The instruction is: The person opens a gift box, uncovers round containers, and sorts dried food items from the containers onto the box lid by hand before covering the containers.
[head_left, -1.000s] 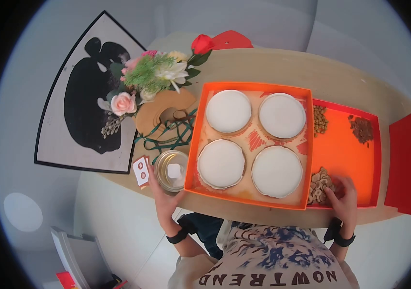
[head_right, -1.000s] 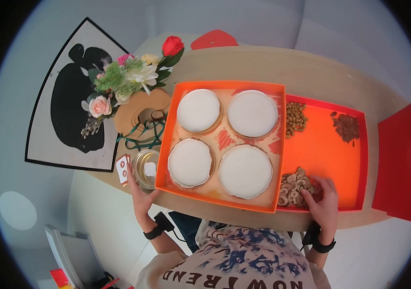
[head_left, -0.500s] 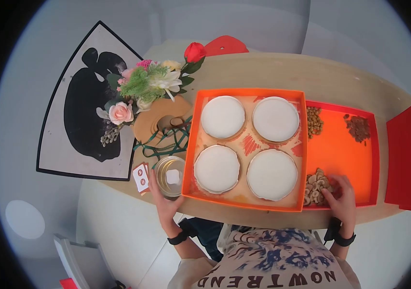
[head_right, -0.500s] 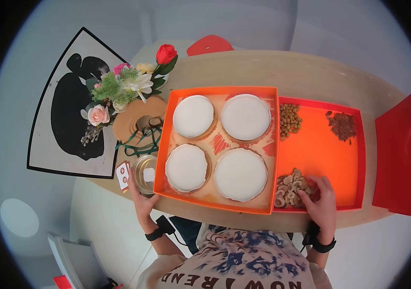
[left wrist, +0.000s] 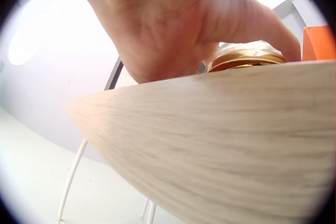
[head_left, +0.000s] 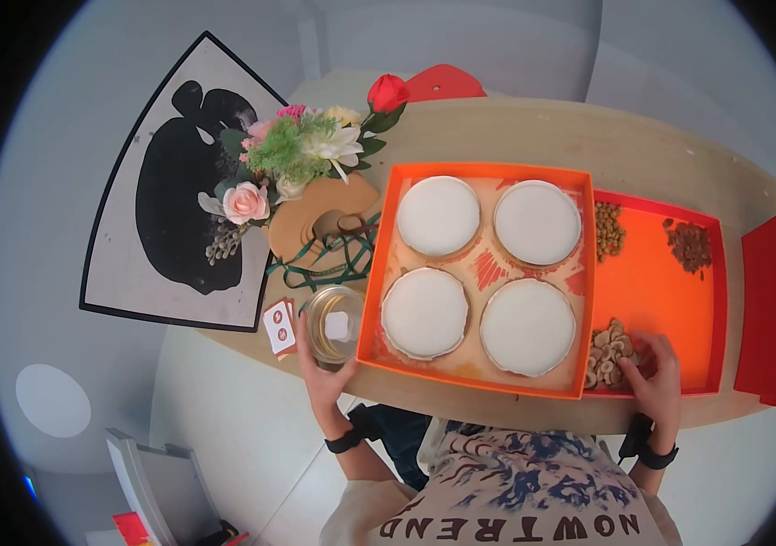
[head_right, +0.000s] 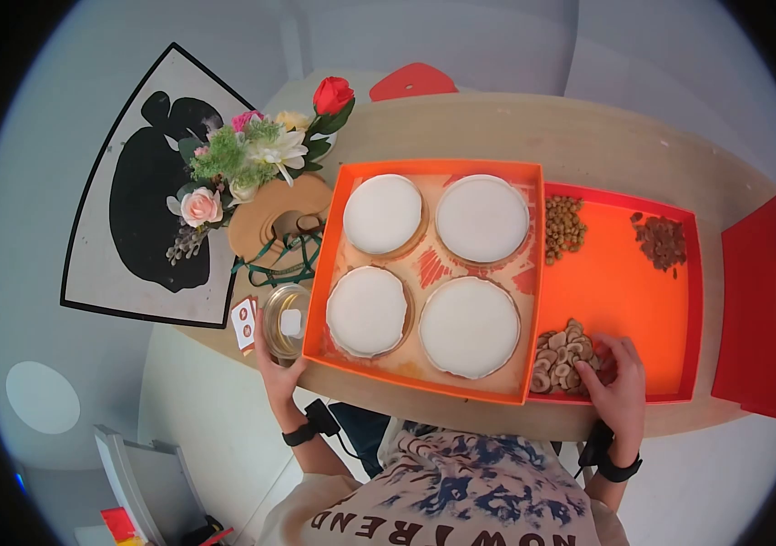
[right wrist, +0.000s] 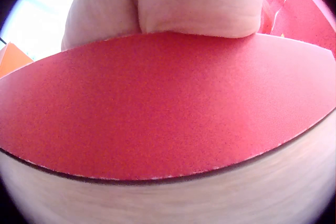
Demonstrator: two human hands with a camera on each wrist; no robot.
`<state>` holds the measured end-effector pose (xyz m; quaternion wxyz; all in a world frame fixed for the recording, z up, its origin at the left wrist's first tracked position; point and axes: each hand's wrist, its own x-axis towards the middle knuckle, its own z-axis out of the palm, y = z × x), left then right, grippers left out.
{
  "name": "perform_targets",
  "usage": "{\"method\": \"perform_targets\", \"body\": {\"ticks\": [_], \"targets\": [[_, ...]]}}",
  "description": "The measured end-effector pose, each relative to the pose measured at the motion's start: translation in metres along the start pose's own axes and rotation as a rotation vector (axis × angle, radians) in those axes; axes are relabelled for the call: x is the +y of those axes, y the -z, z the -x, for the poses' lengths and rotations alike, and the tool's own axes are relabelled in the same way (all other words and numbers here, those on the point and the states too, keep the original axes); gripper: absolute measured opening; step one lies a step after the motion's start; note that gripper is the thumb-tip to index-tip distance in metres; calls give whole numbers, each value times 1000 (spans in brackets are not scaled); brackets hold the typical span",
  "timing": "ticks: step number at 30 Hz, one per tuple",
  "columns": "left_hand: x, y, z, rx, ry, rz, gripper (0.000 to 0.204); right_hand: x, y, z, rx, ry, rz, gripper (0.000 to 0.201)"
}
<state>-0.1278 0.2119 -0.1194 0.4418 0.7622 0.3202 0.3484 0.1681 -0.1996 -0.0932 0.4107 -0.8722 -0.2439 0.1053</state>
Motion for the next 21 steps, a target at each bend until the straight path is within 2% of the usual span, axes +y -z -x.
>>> {"method": "perform_targets", "body": {"ticks": [3,6,10,13,17,19,21], "targets": [[-5,6,4,41,-34,29,112,0,0,1,-6,-23,0,40],[-3,9,6,98,12,153,111,-2,0,0,-6,-44,-12,40],[1,17,8,186,-40,214,109,2,0,2,0,-31,-9,40],[16,21,12,219,-68,234,112,-1,0,2,-2,-54,-26,41],[58,15,15,220,-110,194,119,-9,4,5,-7,-111,-19,43],[83,5,18,213,-98,203,124,-11,5,7,87,3,84,46],[97,-7,22,175,-93,255,127,-29,10,8,111,13,90,48]]}}
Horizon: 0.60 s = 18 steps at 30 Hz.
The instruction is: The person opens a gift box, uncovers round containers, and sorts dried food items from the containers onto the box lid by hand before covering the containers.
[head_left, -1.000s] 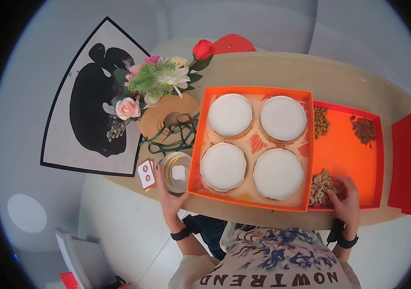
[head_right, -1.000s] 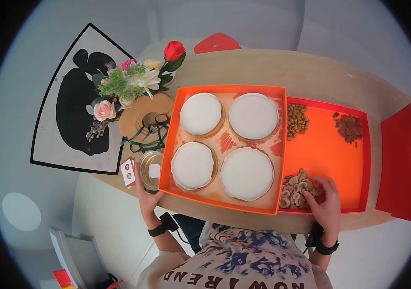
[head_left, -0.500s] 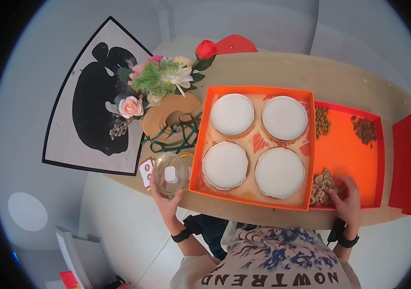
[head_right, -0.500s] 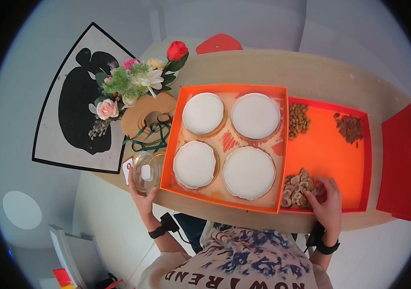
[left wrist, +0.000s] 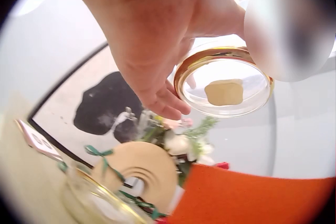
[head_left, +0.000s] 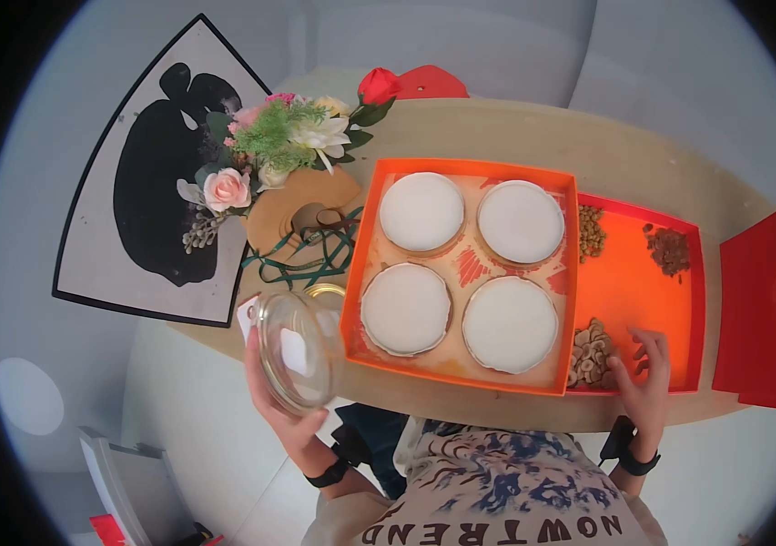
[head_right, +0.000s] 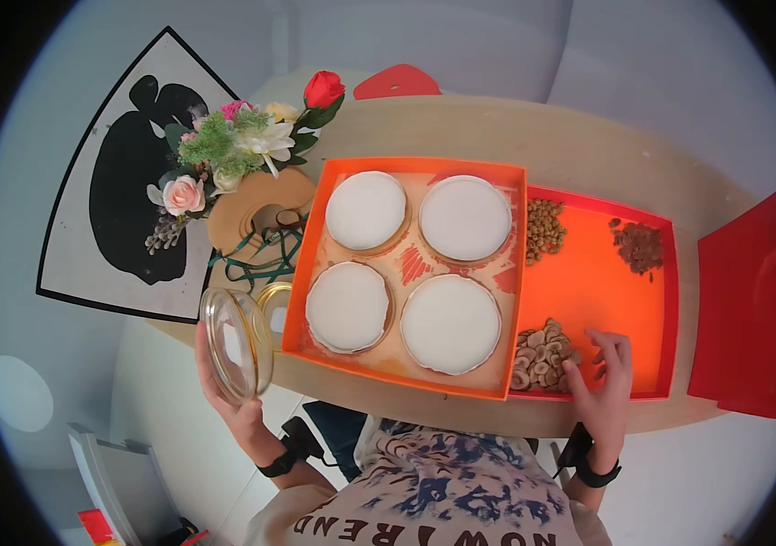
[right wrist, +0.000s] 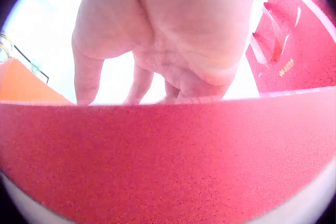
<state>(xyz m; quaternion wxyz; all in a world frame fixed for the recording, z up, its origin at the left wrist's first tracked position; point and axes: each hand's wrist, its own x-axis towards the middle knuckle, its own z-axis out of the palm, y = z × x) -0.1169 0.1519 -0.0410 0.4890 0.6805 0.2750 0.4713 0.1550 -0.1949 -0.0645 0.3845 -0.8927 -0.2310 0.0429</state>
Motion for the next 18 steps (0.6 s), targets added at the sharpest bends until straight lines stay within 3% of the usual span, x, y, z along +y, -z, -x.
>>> {"method": "perform_targets", "body": {"ticks": [3,5,6,7,8,9,10,12,14,15,16,18], "targets": [[13,-37,11,-40,62,200,121,-35,14,2,32,46,25,53],[18,-61,18,-304,163,380,113,-59,19,3,10,275,-93,66],[23,-75,19,-313,163,397,113,-67,22,2,-56,378,-100,80],[31,-90,18,-446,228,472,109,-74,22,0,-122,482,-106,93],[37,-102,17,-578,291,546,105,-84,19,-4,-112,482,-91,93],[41,-112,13,-583,287,561,105,-94,15,-7,-180,547,-161,107],[45,-120,10,-725,305,560,101,-102,12,-8,-253,612,-231,122],[55,-134,5,-948,316,559,87,-102,2,-9,-284,589,-251,132],[56,-145,5,-998,372,592,84,-111,3,-18,-365,540,-267,152],[56,-150,5,-1053,430,612,81,-109,1,-19,-370,551,-259,152],[54,-155,5,-1083,485,644,91,-104,-4,-21,-312,571,-315,155],[47,-161,9,-1084,474,653,89,-101,-9,-24,-265,590,-368,157]]}}
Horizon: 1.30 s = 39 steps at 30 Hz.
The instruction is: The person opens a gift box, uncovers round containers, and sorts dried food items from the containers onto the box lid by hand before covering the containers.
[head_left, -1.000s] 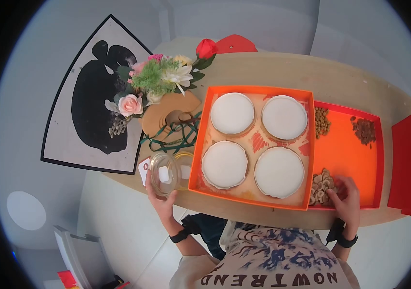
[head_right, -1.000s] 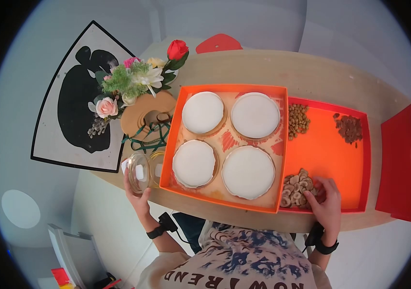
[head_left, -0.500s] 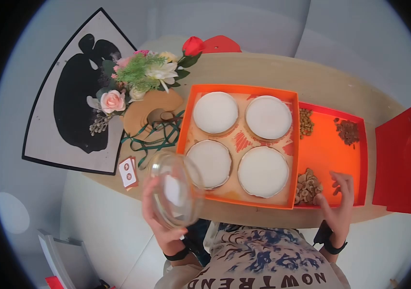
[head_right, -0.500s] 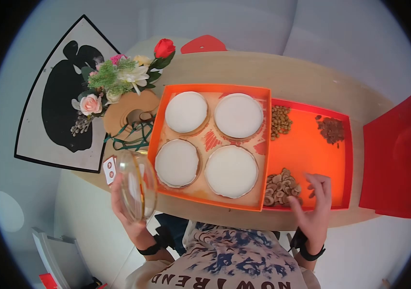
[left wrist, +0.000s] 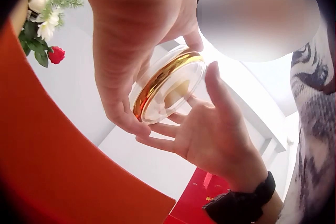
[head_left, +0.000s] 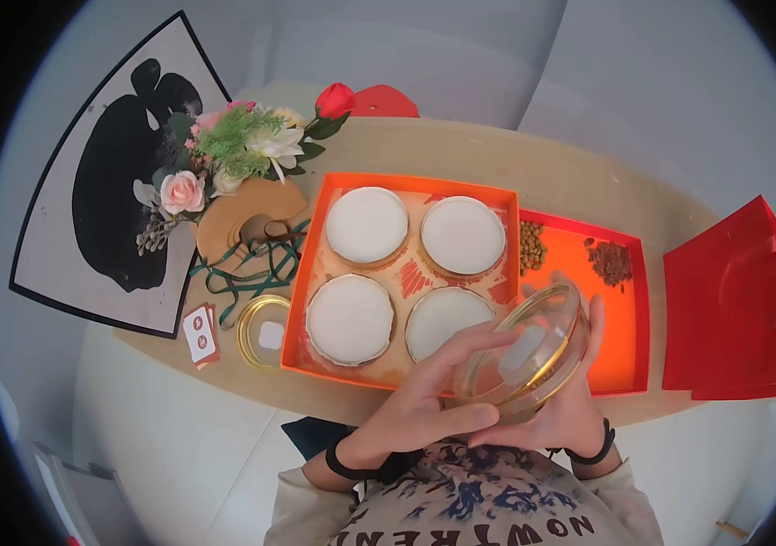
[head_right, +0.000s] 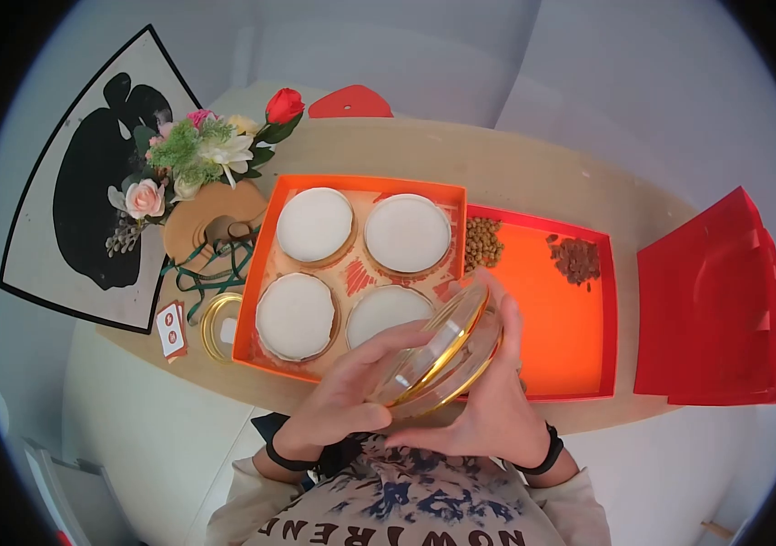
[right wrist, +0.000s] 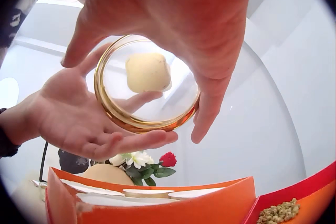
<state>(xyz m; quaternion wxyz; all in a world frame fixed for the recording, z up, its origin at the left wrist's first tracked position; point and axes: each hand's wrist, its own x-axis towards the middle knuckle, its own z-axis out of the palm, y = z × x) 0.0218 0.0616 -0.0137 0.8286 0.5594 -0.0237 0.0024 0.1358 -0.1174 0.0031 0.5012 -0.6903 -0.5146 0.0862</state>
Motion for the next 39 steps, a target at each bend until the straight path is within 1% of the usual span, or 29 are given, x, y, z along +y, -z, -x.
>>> {"method": "perform_targets", "body": {"ticks": [2,3,4,5,6,8,10,11,13,15,17,18,19,20,22,23,25,26,27,28,29,30,32,33,35,36,37,38,39], "targets": [[-1,-4,-1,-9,-1,2,87,2,-2,-4,41,-20,174,154],[4,-8,-1,-30,27,30,80,6,-4,-4,36,-21,174,154],[7,-10,-1,-50,53,56,72,12,-7,-4,77,-45,9,151],[4,-11,-2,-43,51,56,72,16,-8,-5,116,-68,-158,149],[-1,-11,-2,0,18,17,69,15,-9,-6,107,-65,-163,149],[-9,-6,-2,59,-16,-22,66,10,-10,-10,108,-208,-265,140],[-10,2,-4,82,-207,-346,57,12,-8,-13,71,-199,-236,138],[-9,3,-4,90,-206,-348,57,13,-8,-15,48,-191,-198,136],[-7,4,-5,33,-242,-168,53,11,-9,-18,44,-216,-218,136],[-5,5,-4,45,-248,-154,53,12,-8,-19,40,-244,-231,135],[-2,4,-4,57,-251,-138,52,14,-5,-21,29,-198,-130,134],[0,5,-3,50,-235,-60,50,12,-5,-24,29,-198,-128,134],[3,6,-3,42,-218,18,48,10,-4,-29,2,-150,-130,136],[6,7,-1,37,-221,18,48,8,-3,-33,-24,-100,-129,138],[13,10,2,117,-224,-57,42,7,-3,-38,-16,-113,-123,140],[18,11,1,113,-227,-55,42,7,-3,-40,-12,-132,-123,143],[30,13,-2,290,-254,35,40,6,1,-46,-40,-115,-90,146],[28,19,-5,351,-300,-1,42,7,3,-50,-62,-118,-72,145],[36,25,-7,372,-276,-51,45,8,4,-53,-83,-122,-55,145],[45,32,-8,393,-252,-101,48,10,4,-59,-84,-67,-55,144],[50,39,-12,479,-228,-175,47,11,6,-63,-83,-66,-52,144],[56,47,-16,566,-205,-248,47,12,9,-68,-97,-119,-63,142],[56,80,-28,602,-221,-282,47,20,15,-79,-138,-199,-19,137],[60,92,-35,604,-225,-280,47,28,16,-87,-140,-196,-16,137],[70,113,-50,737,-133,-253,44,45,16,-103,-164,-179,137,135],[71,122,-56,738,-139,-253,44,54,13,-109,-147,-106,246,132],[71,131,-62,756,-87,-367,43,56,12,-116,-146,-100,250,132],[68,142,-69,774,-35,-479,42,57,11,-124,-179,-93,398,131],[58,160,-78,776,-40,-478,42,58,10,-130,-212,-87,545,130]]}}
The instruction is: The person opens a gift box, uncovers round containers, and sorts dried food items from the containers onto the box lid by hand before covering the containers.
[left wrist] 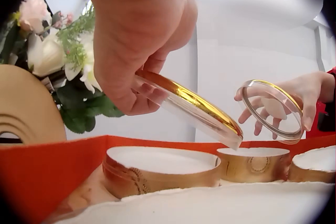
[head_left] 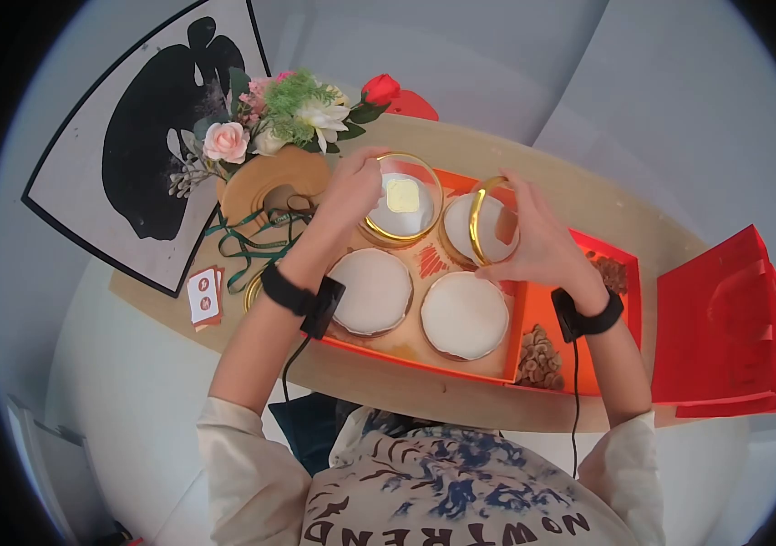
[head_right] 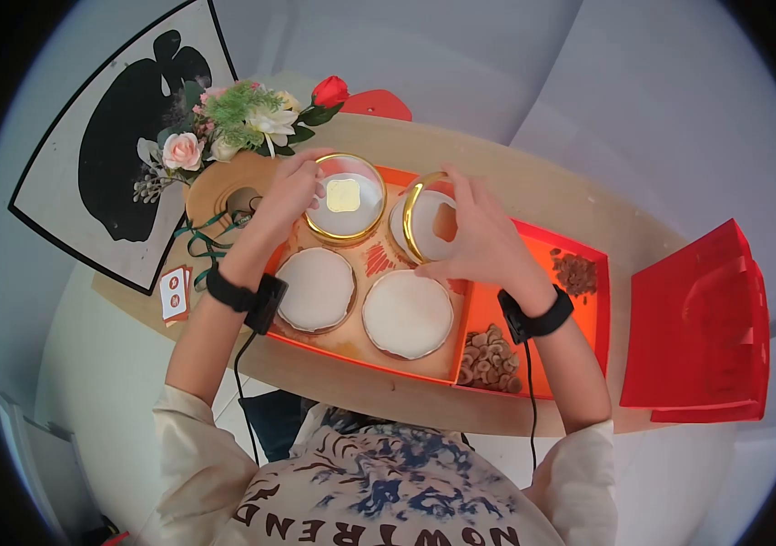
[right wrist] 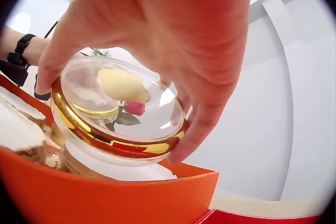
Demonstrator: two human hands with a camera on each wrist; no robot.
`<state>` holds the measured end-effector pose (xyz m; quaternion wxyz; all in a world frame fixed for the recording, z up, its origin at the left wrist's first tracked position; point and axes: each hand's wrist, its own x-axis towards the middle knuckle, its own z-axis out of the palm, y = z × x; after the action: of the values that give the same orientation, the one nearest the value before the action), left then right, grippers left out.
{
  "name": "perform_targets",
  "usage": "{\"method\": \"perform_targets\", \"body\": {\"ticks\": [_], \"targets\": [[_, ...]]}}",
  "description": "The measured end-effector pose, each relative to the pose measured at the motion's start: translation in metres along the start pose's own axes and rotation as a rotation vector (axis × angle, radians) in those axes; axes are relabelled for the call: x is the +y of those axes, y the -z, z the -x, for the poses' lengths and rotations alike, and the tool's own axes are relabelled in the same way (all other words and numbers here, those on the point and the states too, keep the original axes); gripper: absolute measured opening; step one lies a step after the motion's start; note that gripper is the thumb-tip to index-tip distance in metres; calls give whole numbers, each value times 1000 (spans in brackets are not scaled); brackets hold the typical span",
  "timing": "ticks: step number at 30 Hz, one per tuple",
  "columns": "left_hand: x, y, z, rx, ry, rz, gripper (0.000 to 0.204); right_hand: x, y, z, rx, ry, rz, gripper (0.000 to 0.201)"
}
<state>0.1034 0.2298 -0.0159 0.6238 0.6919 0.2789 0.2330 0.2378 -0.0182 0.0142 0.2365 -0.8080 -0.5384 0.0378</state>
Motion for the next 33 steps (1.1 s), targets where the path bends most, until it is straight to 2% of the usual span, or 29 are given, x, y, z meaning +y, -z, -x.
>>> {"method": "perform_targets", "body": {"ticks": [2,6,9,11,12,14,15,17,18,20,23,27,33], "targets": [[-23,1,-25,15,-94,-275,41,2,-2,-11,-66,-30,46,129],[-24,-6,-38,13,-72,-423,43,5,-9,-21,-186,-25,212,130],[-21,-10,-35,28,-130,-491,55,9,-13,-25,-229,-30,258,131],[-5,-11,-23,14,-121,-731,70,14,-13,-27,-243,-29,272,132],[-9,-10,-25,15,-121,-732,70,15,-12,-29,-256,-29,287,132],[-13,-10,-26,0,-172,-892,88,11,-7,-32,-272,-40,277,133],[-14,-11,-27,1,-172,-891,88,10,-5,-34,-290,-54,266,133],[-3,-16,-19,-61,-21,-1019,109,16,-9,-37,-307,-35,275,133],[-5,-16,-19,-62,-21,-1020,109,18,-10,-38,-323,-18,283,132],[-6,-17,-19,-108,-41,-1070,124,16,-10,-39,-339,-26,285,132],[-2,-21,-13,-120,-66,-1157,129,17,-10,-41,-358,-16,283,130],[-10,-22,-14,-138,-79,-1169,130,19,-9,-47,-412,-19,297,129],[-16,-20,-15,-151,-193,-1105,125,19,-11,-48,-454,-13,282,129]]}}
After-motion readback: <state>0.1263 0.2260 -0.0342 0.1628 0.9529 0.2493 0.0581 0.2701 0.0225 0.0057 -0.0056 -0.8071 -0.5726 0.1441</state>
